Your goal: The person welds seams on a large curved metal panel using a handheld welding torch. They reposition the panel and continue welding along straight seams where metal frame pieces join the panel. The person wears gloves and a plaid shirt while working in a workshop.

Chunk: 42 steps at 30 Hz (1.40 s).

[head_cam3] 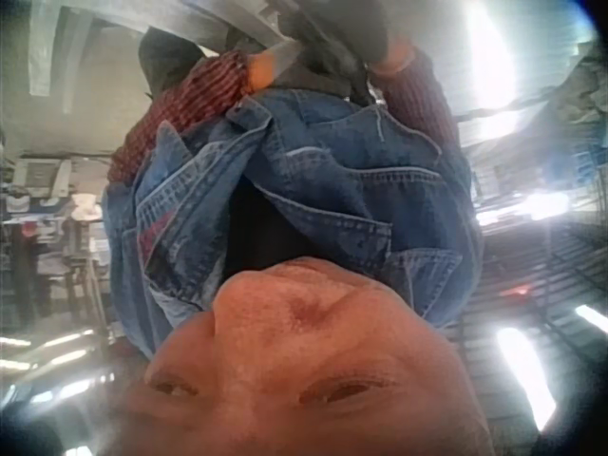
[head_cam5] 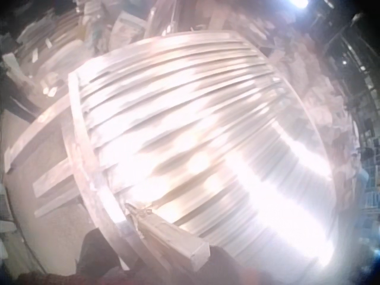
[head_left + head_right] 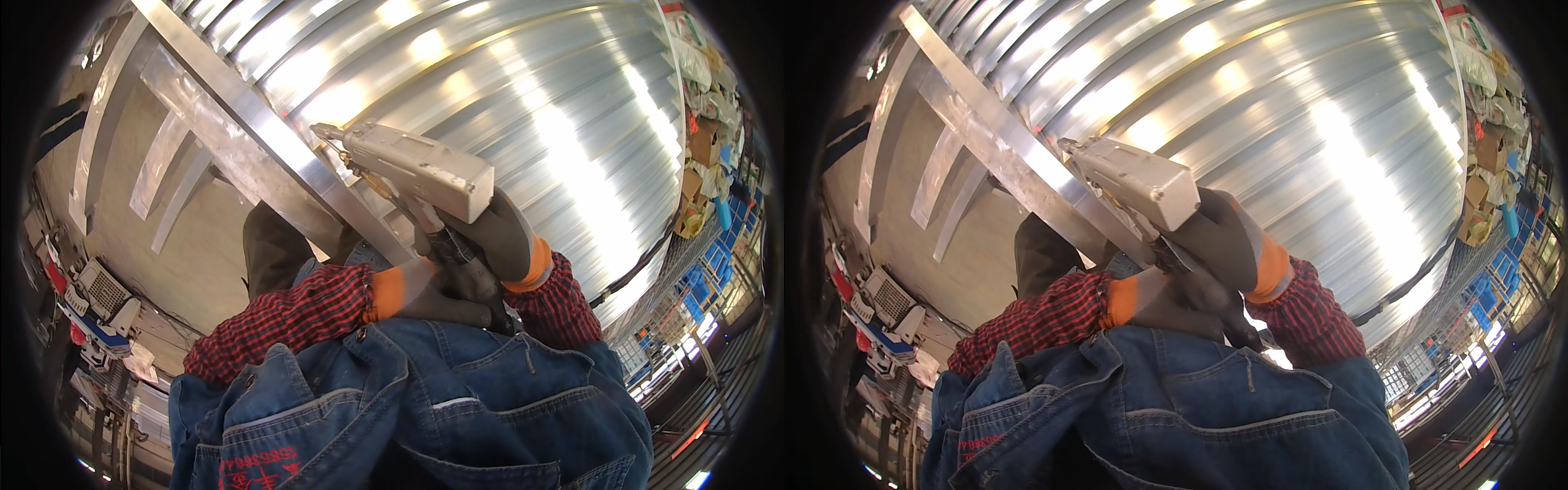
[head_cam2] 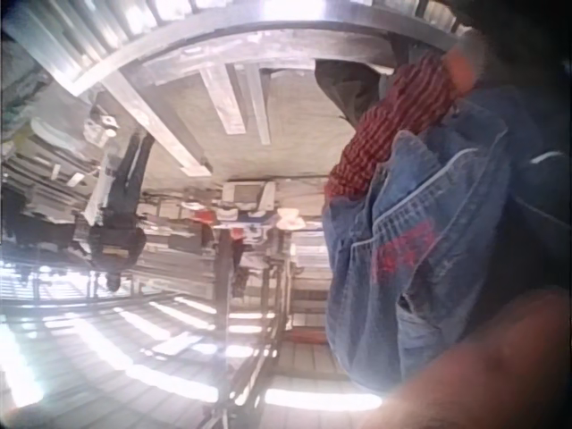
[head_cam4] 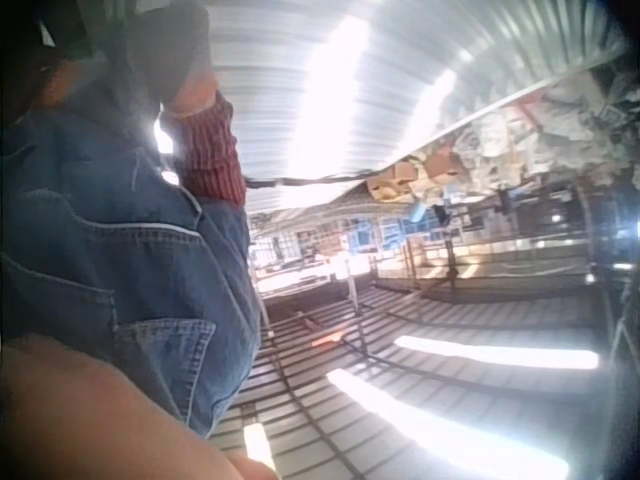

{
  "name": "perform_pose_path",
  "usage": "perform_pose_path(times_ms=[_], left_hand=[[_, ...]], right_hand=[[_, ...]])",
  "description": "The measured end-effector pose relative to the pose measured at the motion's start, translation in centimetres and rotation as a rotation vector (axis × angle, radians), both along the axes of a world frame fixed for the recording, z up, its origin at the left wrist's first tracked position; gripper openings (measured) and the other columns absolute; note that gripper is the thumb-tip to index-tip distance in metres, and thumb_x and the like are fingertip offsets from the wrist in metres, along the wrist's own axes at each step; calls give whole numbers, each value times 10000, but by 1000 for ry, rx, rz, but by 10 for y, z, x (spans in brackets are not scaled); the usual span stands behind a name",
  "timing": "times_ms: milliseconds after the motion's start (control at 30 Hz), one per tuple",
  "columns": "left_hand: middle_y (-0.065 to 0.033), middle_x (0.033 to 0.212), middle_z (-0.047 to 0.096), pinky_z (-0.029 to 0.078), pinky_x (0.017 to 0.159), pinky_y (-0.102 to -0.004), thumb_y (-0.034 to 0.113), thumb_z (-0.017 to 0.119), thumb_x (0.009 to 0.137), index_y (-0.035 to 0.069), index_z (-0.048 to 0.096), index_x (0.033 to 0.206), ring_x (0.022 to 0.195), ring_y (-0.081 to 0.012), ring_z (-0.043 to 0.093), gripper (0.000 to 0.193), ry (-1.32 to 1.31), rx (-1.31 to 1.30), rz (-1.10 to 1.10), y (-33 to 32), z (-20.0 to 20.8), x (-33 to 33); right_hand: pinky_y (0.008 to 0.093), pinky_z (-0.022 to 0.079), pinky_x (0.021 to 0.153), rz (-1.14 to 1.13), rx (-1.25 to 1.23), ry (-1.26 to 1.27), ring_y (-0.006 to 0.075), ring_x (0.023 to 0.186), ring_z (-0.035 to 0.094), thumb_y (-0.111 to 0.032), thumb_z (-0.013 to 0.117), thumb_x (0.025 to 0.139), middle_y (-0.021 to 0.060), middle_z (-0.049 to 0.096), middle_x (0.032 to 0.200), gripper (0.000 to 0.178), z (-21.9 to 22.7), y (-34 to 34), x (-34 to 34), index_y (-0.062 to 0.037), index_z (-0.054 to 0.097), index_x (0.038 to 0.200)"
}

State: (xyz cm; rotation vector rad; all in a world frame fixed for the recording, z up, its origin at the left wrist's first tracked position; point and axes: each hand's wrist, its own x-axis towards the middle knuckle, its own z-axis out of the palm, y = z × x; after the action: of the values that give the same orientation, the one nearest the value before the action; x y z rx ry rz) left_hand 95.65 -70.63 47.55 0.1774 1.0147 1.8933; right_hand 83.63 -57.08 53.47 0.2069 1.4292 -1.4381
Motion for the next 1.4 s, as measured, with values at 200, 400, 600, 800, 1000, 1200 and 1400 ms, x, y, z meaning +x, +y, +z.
perform_pose_path(times_ms=[200,400,600,800,1000,1200,1400], left_hand=[[-107,1140,790,606,910,-374,406,804,991,28,724,1262,1053,-216,750,473,-88,-146,73,-15,1,-9],[-100,1050,791,612,831,-350,358,796,1004,24,722,1248,961,-188,748,420,-78,-101,121,-23,3,-13],[-85,1020,777,608,809,-338,272,812,995,29,722,1185,943,-165,739,321,-171,-70,259,-26,0,-10],[-86,1085,775,599,893,-372,202,752,985,45,746,1159,1043,-198,732,234,-228,-43,222,-33,-1,-14],[-72,1007,768,605,796,-331,278,779,1004,33,726,1108,919,-147,732,272,-307,-2,197,-36,1,-21],[-87,1001,769,610,788,-319,316,765,1014,28,720,1161,933,-154,740,327,-309,10,246,-36,7,-26],[-98,1013,771,619,790,-316,384,749,1020,19,715,1194,935,-167,750,406,-316,9,211,-34,7,-29]], right_hand=[[333,624,865,75,-5,-83,197,1008,747,-193,687,1073,150,767,1155,414,-15,-15,-20,67,653,1393],[336,621,884,104,-33,-81,193,1014,741,-234,678,1075,155,767,1154,437,-22,-21,-21,72,654,1385],[339,582,806,164,4,85,163,898,726,-388,615,1067,123,787,986,480,-31,-33,-22,61,743,1184],[330,584,795,132,-48,43,153,885,733,-347,643,1052,123,791,955,432,-36,-41,-25,61,749,1146],[324,593,772,137,17,55,155,853,737,-353,649,1057,122,788,946,439,-35,-46,-28,65,751,1146],[300,612,782,95,-47,-91,147,914,735,-279,672,1089,125,762,1080,432,-30,-44,-39,79,674,1332],[290,605,776,102,-23,-39,136,898,724,-299,664,1105,109,754,1081,438,-29,-49,-42,76,673,1330]])
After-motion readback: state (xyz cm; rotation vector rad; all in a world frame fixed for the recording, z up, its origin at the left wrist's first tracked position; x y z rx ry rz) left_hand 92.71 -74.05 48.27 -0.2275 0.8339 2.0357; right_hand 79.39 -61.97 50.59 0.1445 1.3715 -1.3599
